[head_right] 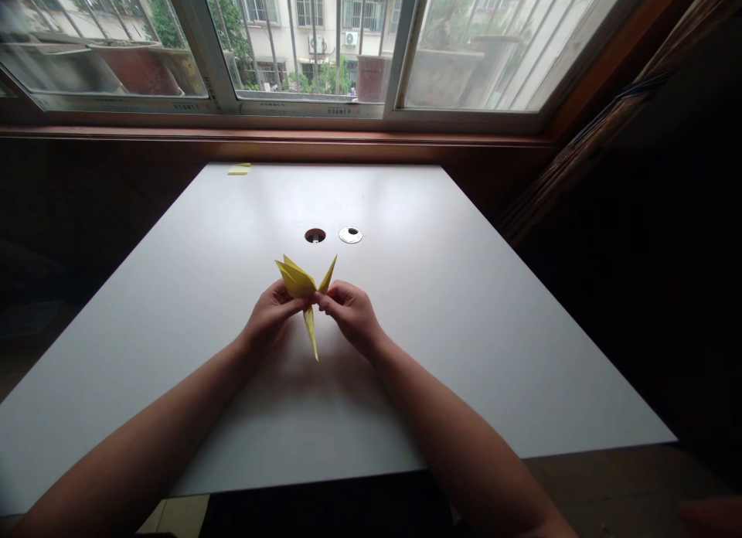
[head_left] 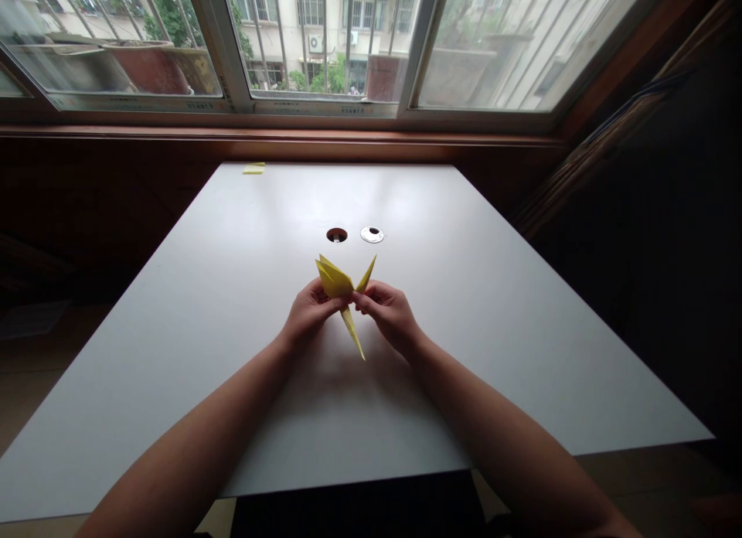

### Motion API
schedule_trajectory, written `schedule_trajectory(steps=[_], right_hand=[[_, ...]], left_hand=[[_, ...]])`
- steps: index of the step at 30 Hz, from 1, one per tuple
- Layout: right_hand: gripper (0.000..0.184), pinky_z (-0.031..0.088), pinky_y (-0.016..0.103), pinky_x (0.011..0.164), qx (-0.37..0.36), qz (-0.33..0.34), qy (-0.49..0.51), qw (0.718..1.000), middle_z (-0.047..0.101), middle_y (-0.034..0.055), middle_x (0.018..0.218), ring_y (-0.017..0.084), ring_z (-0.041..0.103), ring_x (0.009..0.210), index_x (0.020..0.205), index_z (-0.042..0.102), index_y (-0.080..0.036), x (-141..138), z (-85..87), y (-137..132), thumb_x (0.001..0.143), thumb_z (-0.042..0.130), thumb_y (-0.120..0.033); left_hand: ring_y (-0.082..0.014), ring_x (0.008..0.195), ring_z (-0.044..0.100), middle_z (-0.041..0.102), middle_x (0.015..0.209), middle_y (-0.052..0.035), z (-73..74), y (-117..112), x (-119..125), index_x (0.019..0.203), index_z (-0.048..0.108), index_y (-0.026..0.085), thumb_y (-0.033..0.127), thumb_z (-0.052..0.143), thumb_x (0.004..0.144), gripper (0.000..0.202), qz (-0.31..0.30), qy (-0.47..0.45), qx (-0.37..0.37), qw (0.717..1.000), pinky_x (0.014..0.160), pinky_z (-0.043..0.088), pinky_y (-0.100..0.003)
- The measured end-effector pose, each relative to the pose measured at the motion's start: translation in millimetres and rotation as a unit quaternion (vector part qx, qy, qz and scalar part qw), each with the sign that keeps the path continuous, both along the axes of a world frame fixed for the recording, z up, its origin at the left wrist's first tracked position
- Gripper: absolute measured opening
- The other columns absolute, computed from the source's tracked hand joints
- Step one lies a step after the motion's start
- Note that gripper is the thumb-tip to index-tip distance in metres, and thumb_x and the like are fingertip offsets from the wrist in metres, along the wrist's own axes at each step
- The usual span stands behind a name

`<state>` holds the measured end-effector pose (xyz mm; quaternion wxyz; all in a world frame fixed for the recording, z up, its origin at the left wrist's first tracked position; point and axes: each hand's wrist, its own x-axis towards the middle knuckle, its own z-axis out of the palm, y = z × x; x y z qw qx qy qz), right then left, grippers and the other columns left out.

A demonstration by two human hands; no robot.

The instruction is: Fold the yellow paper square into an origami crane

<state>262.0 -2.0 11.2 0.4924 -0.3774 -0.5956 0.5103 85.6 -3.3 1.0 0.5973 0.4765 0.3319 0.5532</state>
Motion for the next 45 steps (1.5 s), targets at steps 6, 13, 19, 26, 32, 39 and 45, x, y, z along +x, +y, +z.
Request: schedule_trajectory(steps=[6, 13, 19, 26, 32, 39, 45], right_hand=[[0.025, 0.042, 0.028, 0.062, -0.015, -0.022, 0.031, 0.999, 0.062, -0.0001, 0.068, 0.013, 0.053, 0.064, 0.074, 0.068, -0.019, 1, 2.9, 0, 0.084, 0.074, -0.041], [0.022, 0.042, 0.029, 0.065, -0.007, -0.059, 0.077, 0.995, 0.062, -0.0006, 0.067, 0.013, 0.052, 0.064, 0.074, 0.068, -0.02, 1, 2.0, 2, 0.084, 0.074, -0.039], [0.023, 0.044, 0.029, 0.066, -0.021, -0.05, 0.098, 0.994, 0.064, -0.0004, 0.068, 0.014, 0.055, 0.065, 0.076, 0.068, -0.021, 0, -0.5, 5, 0.084, 0.075, -0.041], [0.02, 0.047, 0.031, 0.068, -0.028, -0.009, 0.113, 0.993, 0.068, 0.0008, 0.073, 0.015, 0.062, 0.068, 0.083, 0.068, -0.02, -4, 0.8, 2, 0.086, 0.073, -0.039], [0.025, 0.049, 0.031, 0.067, -0.031, 0.027, 0.086, 0.995, 0.074, 0.0055, 0.084, 0.018, 0.068, 0.074, 0.092, 0.068, -0.019, -7, 4.3, -2, 0.086, 0.072, -0.043], [0.03, 0.05, 0.032, 0.067, -0.034, 0.035, 0.063, 0.997, 0.074, 0.0066, 0.088, 0.019, 0.069, 0.077, 0.09, 0.068, -0.019, -8, 5.4, -3, 0.083, 0.074, -0.047], [0.027, 0.05, 0.031, 0.065, -0.025, 0.021, 0.068, 0.997, 0.072, 0.0063, 0.087, 0.019, 0.069, 0.075, 0.093, 0.067, -0.019, -8, 2.0, -3, 0.083, 0.075, -0.043]], left_hand=[[-0.0203, 0.09, 0.068, 0.071, 0.098, -0.0073, 1.1, -3, 0, 0.108, 0.059, 0.016, 0.031, 0.071, 0.086, 0.028, -0.005, -0.022, 0.011, 1.0, 0.085, 0.054, -0.036], [-0.0173, 0.088, 0.069, 0.067, 0.098, -0.0043, -0.7, -4, -3, 0.125, 0.046, 0.021, 0.023, 0.066, 0.09, 0.04, 0.028, 0.053, 0.082, 0.995, 0.085, 0.056, -0.036], [-0.0143, 0.087, 0.069, 0.058, 0.115, -0.0038, -10.4, -4, 0, 0.131, 0.037, 0.032, 0.015, 0.072, 0.085, 0.061, 0.051, 0.127, 0.259, 0.956, 0.08, 0.06, -0.036], [-0.0162, 0.098, 0.064, 0.054, 0.114, -0.0065, 1.5, -7, -2, 0.106, 0.063, 0.022, 0.019, 0.068, 0.089, 0.018, 0.104, 0.247, 0.341, 0.901, 0.076, 0.062, -0.03], [-0.0186, 0.099, 0.062, 0.057, 0.111, -0.0071, 12.9, -13, -2, 0.1, 0.067, 0.021, 0.025, 0.068, 0.09, 0.01, 0.163, 0.187, 0.252, 0.935, 0.078, 0.06, -0.033], [-0.0176, 0.086, 0.066, 0.067, 0.094, -0.0057, 12.8, -11, 0, 0.095, 0.068, 0.017, 0.031, 0.072, 0.088, 0.016, 0.13, 0.074, 0.145, 0.978, 0.08, 0.056, -0.032], [-0.0201, 0.091, 0.068, 0.071, 0.095, -0.0065, 12.0, -10, -1, 0.096, 0.071, 0.017, 0.032, 0.077, 0.083, 0.022, 0.13, 0.066, 0.103, 0.984, 0.086, 0.056, -0.035]])
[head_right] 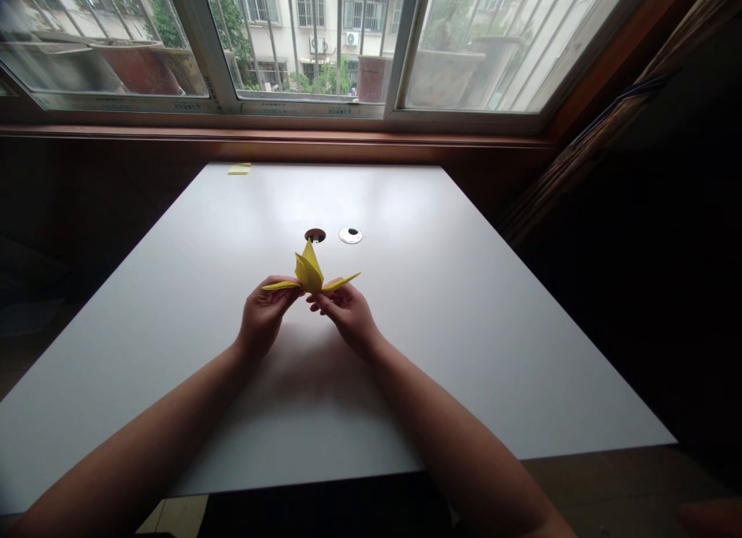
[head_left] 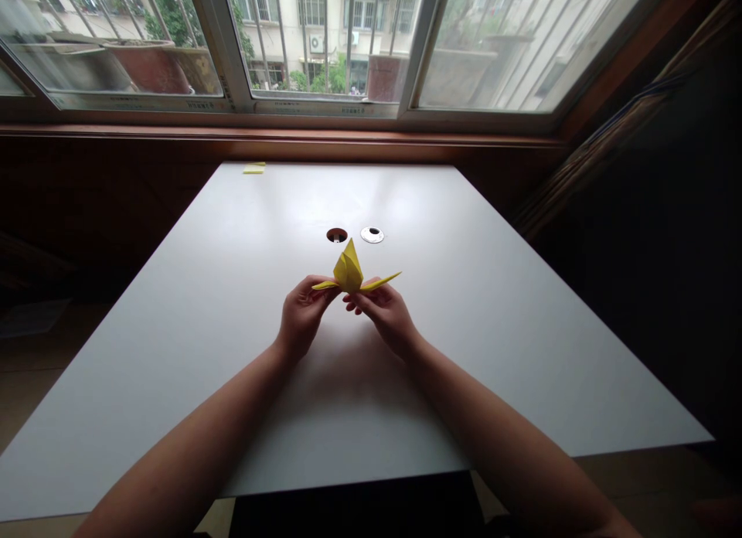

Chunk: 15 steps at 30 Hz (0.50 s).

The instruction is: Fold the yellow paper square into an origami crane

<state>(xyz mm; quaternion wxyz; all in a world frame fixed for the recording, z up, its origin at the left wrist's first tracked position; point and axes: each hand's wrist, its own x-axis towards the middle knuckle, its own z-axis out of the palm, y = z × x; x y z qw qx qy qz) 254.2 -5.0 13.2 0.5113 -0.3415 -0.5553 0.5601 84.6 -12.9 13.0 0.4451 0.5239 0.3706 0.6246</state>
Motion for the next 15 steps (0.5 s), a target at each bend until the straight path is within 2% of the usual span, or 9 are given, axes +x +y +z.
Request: schedule_trajectory(steps=[5, 9, 12, 15], right_hand=[[0.031, 0.05, 0.031, 0.062, 0.011, -0.031, -0.029, 0.999, 0.069, 0.0049, 0.087, 0.018, 0.066, 0.071, 0.092, 0.068, -0.019, 1.3, -0.9, 1.1, 0.079, 0.078, -0.046], [0.03, 0.05, 0.031, 0.061, 0.013, -0.054, -0.036, 0.998, 0.068, 0.0039, 0.078, 0.017, 0.064, 0.068, 0.086, 0.069, -0.018, 2.6, 0.7, 1.3, 0.081, 0.075, -0.047], [0.03, 0.049, 0.031, 0.062, 0.007, -0.055, -0.032, 0.998, 0.069, 0.0037, 0.077, 0.017, 0.064, 0.067, 0.085, 0.07, -0.019, 2.7, 0.8, 1.6, 0.082, 0.074, -0.049], [0.032, 0.049, 0.031, 0.063, 0.001, -0.048, -0.027, 0.998, 0.069, 0.0036, 0.075, 0.017, 0.063, 0.068, 0.083, 0.072, -0.02, 2.2, 1.0, 2.1, 0.081, 0.074, -0.051]], left_hand=[[-0.0216, 0.1, 0.065, 0.067, 0.104, -0.0081, 2.6, -2.2, -0.9, 0.097, 0.072, 0.019, 0.03, 0.074, 0.086, 0.016, -0.015, 0.089, 0.054, 0.994, 0.09, 0.056, -0.038], [-0.0202, 0.104, 0.061, 0.055, 0.115, -0.0082, 0.9, 0.0, -3.3, 0.102, 0.073, 0.024, 0.029, 0.075, 0.084, 0.018, 0.037, 0.165, 0.125, 0.978, 0.084, 0.06, -0.035], [-0.0163, 0.092, 0.062, 0.053, 0.108, -0.0069, -2.2, 2.6, -4.4, 0.1, 0.073, 0.024, 0.026, 0.077, 0.083, 0.018, 0.043, 0.209, 0.187, 0.959, 0.076, 0.06, -0.031], [-0.0162, 0.089, 0.063, 0.057, 0.1, -0.006, -2.9, 1.7, -4.4, 0.095, 0.074, 0.024, 0.025, 0.076, 0.084, 0.011, 0.05, 0.231, 0.216, 0.947, 0.075, 0.06, -0.031]])
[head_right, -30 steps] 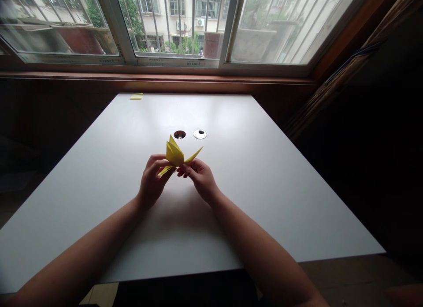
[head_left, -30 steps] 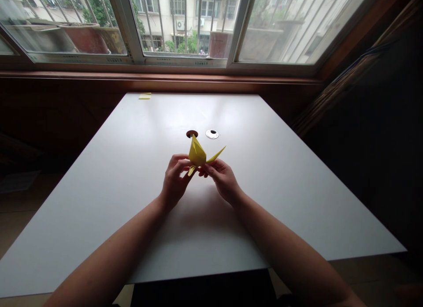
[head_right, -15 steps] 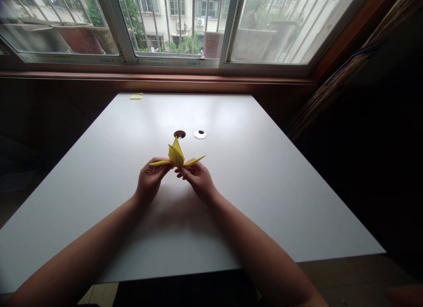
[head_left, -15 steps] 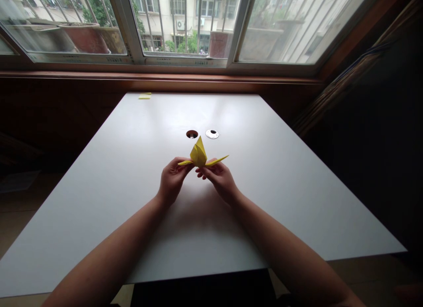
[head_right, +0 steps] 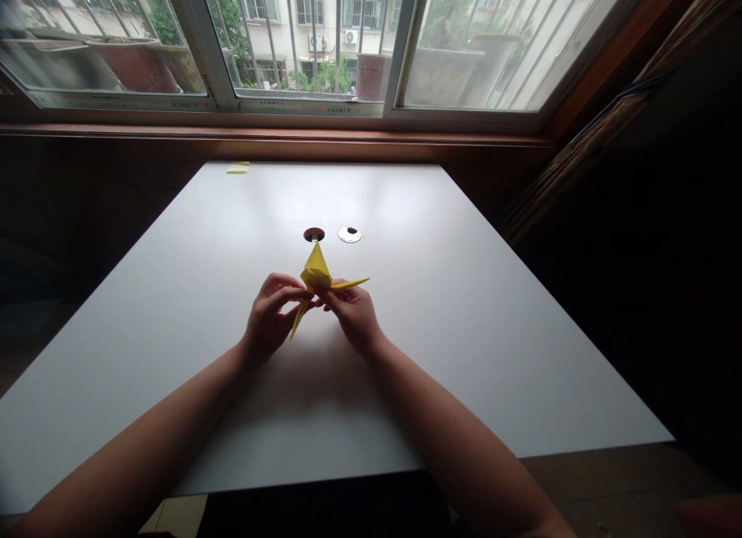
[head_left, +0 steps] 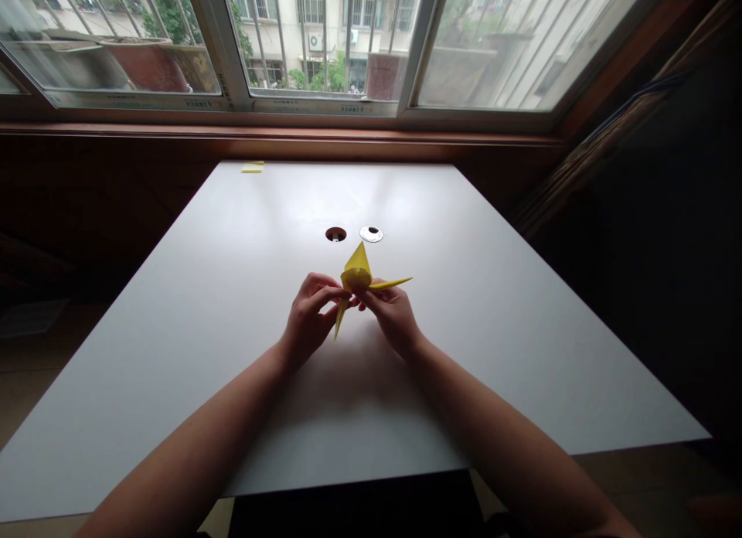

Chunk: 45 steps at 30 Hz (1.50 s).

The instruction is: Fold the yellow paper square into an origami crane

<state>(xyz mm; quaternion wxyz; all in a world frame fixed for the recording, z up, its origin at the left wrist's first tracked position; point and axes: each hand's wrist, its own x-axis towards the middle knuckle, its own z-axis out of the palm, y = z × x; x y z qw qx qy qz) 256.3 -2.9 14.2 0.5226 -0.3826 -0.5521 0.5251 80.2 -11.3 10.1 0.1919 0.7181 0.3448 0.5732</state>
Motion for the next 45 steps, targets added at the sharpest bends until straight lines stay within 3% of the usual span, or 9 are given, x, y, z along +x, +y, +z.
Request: schedule_trajectory(steps=[6, 10, 13, 21, 27, 35, 45], right_hand=[[0.029, 0.047, 0.03, 0.062, -0.016, 0.002, 0.01, 1.0, 0.07, 0.004, 0.075, 0.017, 0.062, 0.068, 0.085, 0.075, -0.019, -1, 0.3, 1, 0.08, 0.076, -0.049], [0.027, 0.046, 0.03, 0.062, -0.026, 0.006, 0.026, 0.999, 0.069, 0.0039, 0.076, 0.016, 0.06, 0.068, 0.085, 0.076, -0.02, 0, -2.0, 3, 0.079, 0.077, -0.047], [0.028, 0.046, 0.03, 0.062, -0.037, 0.001, 0.033, 0.999, 0.068, 0.0033, 0.074, 0.016, 0.058, 0.066, 0.083, 0.075, -0.02, 0, -3.5, 3, 0.078, 0.078, -0.048], [0.026, 0.046, 0.031, 0.063, -0.024, -0.003, 0.022, 0.999, 0.067, 0.0026, 0.072, 0.016, 0.057, 0.066, 0.08, 0.075, -0.021, 0, -1.7, 2, 0.078, 0.078, -0.047], [0.022, 0.046, 0.031, 0.066, -0.047, 0.011, 0.072, 0.996, 0.068, 0.0032, 0.075, 0.017, 0.058, 0.07, 0.081, 0.076, -0.022, -2, -4.1, 2, 0.076, 0.08, -0.043], [0.023, 0.047, 0.032, 0.068, -0.06, 0.017, 0.08, 0.995, 0.067, 0.0032, 0.077, 0.017, 0.058, 0.072, 0.081, 0.076, -0.022, -2, -5.2, 3, 0.075, 0.081, -0.044], [0.019, 0.043, 0.029, 0.065, -0.05, 0.029, 0.1, 0.993, 0.063, 0.0022, 0.081, 0.014, 0.053, 0.071, 0.079, 0.075, -0.021, -4, -5.6, 3, 0.075, 0.082, -0.039]], left_hand=[[-0.0195, 0.095, 0.064, 0.062, 0.103, -0.0084, 7.2, -9, 0, 0.1, 0.075, 0.024, 0.026, 0.069, 0.089, 0.013, -0.021, -0.05, -0.068, 0.996, 0.078, 0.06, -0.032], [-0.0194, 0.096, 0.065, 0.063, 0.102, -0.0077, 8.7, -8, 1, 0.101, 0.075, 0.023, 0.026, 0.069, 0.089, 0.013, -0.006, -0.064, -0.082, 0.995, 0.085, 0.059, -0.035], [-0.0191, 0.095, 0.064, 0.062, 0.102, -0.0077, 5.7, -4, -1, 0.102, 0.075, 0.024, 0.027, 0.068, 0.09, 0.014, -0.007, -0.063, -0.088, 0.994, 0.083, 0.059, -0.033], [-0.0171, 0.089, 0.064, 0.063, 0.098, -0.0064, 0.0, 1, -3, 0.102, 0.073, 0.026, 0.024, 0.07, 0.088, 0.015, 0.024, 0.025, 0.009, 0.999, 0.077, 0.058, -0.031], [-0.0175, 0.09, 0.065, 0.066, 0.097, -0.0055, -0.5, 1, -2, 0.091, 0.075, 0.026, 0.021, 0.072, 0.086, 0.007, 0.039, 0.009, 0.023, 0.999, 0.078, 0.057, -0.032], [-0.0202, 0.097, 0.066, 0.065, 0.102, -0.0083, 8.6, -6, 3, 0.093, 0.075, 0.02, 0.027, 0.073, 0.086, 0.01, -0.047, -0.113, -0.11, 0.986, 0.084, 0.059, -0.035], [-0.0201, 0.09, 0.068, 0.068, 0.095, -0.0073, 4.0, -4, 8, 0.081, 0.072, 0.016, 0.028, 0.079, 0.08, 0.014, -0.053, -0.222, -0.203, 0.952, 0.082, 0.057, -0.035]])
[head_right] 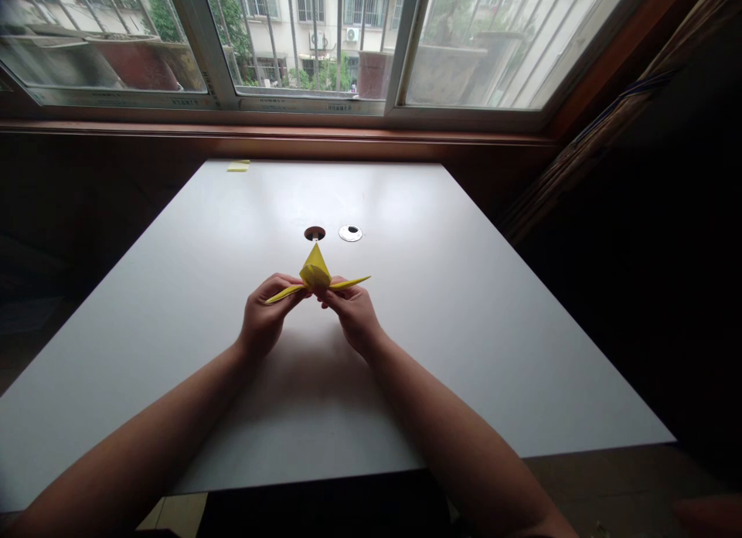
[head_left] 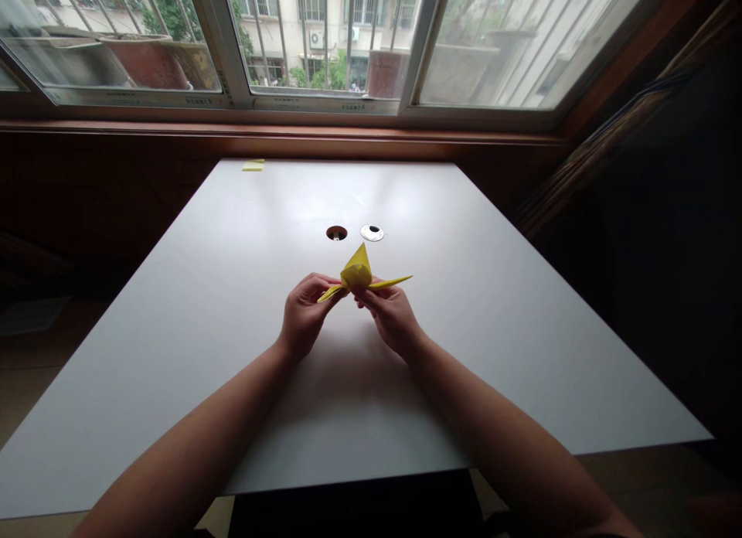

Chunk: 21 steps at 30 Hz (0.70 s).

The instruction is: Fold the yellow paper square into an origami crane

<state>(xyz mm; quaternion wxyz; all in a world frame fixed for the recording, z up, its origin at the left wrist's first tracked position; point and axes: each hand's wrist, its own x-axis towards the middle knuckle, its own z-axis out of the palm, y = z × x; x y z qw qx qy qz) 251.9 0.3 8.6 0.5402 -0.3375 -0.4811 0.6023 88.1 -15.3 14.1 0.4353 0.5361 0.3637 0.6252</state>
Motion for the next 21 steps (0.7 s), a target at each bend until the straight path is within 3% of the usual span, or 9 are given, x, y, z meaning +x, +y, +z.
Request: schedule_trajectory(steps=[8, 21], right_hand=[[0.018, 0.042, 0.029, 0.065, 0.004, 0.005, 0.0, 1.0, 0.064, 0.002, 0.078, 0.014, 0.053, 0.07, 0.082, 0.074, -0.021, -0.4, -1.0, 0.1, 0.077, 0.081, -0.037], [0.023, 0.042, 0.03, 0.062, 0.024, -0.017, -0.051, 0.998, 0.07, 0.0035, 0.079, 0.016, 0.057, 0.07, 0.085, 0.073, -0.021, 0.2, 2.6, -3.2, 0.073, 0.084, -0.037]], left_hand=[[-0.0206, 0.083, 0.07, 0.071, 0.085, -0.006, -1.8, 1.1, 3.7, 0.082, 0.069, 0.015, 0.028, 0.081, 0.077, 0.018, -0.02, -0.079, -0.051, 0.995, 0.081, 0.057, -0.036], [-0.0177, 0.076, 0.068, 0.069, 0.075, -0.0029, -4.6, 2.9, 1.6, 0.079, 0.064, 0.015, 0.029, 0.082, 0.076, 0.023, -0.021, -0.063, -0.081, 0.995, 0.075, 0.055, -0.03]])
